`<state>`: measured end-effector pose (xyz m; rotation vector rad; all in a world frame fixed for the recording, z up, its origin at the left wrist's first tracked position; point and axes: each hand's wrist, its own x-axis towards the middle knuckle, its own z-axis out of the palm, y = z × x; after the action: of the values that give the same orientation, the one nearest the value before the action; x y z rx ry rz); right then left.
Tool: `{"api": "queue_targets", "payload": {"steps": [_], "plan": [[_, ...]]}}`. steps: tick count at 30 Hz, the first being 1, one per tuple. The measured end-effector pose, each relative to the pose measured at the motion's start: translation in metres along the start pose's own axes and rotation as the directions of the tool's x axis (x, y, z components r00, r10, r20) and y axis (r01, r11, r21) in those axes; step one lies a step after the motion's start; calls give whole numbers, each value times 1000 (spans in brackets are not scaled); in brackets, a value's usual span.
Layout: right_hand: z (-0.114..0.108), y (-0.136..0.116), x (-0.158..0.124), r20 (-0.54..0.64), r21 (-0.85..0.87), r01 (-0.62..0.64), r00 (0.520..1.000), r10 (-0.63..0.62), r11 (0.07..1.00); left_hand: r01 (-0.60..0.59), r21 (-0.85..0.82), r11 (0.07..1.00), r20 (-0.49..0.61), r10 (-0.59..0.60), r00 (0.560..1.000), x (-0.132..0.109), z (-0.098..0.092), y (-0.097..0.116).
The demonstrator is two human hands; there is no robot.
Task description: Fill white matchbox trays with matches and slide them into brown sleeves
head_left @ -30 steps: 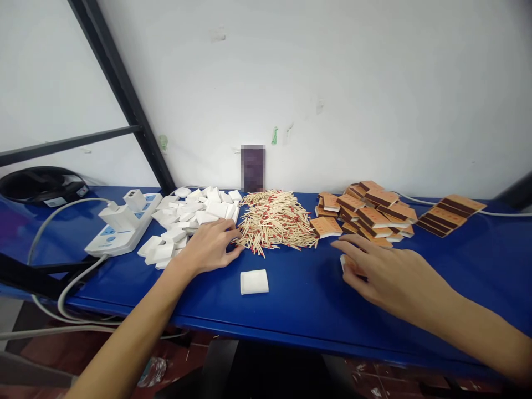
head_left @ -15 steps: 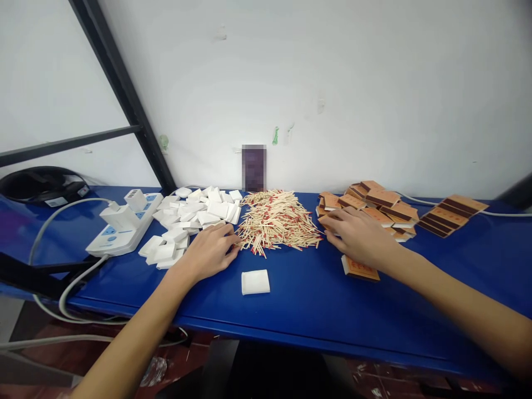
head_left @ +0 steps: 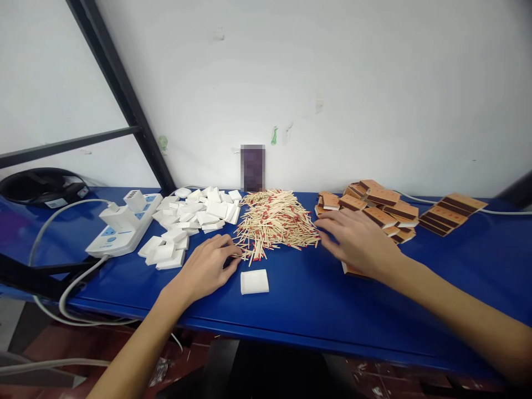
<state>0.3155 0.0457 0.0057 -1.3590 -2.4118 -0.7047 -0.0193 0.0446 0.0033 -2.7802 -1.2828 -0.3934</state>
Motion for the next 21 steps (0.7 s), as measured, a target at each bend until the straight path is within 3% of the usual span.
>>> {"api": "queue_targets", "payload": {"steps": [5,9,13,17,19,21], "plan": [[-14,-52,4,-113,374,124,990,-88,919,-25,-95,995,1,26,1000,-3,0,11],[-11,-78,13,-69,552,188,981,-180,812,-30,-116,993,-44,25,999,-7,3,15],[-3,-88,19,-56,648,253,956,-287,718,-44,-165,985,-132,22,991,-13,5,19],[0,-89,18,-79,694,276,947,-311,665,-79,-222,972,-115,54,992,-22,5,26],[0,-86,18,-63,711,245,956,-287,659,-74,-230,970,-93,53,994,-25,4,28],[2,-81,22,0,683,178,970,-243,709,-63,-235,970,-75,46,996,-27,4,30]]}}
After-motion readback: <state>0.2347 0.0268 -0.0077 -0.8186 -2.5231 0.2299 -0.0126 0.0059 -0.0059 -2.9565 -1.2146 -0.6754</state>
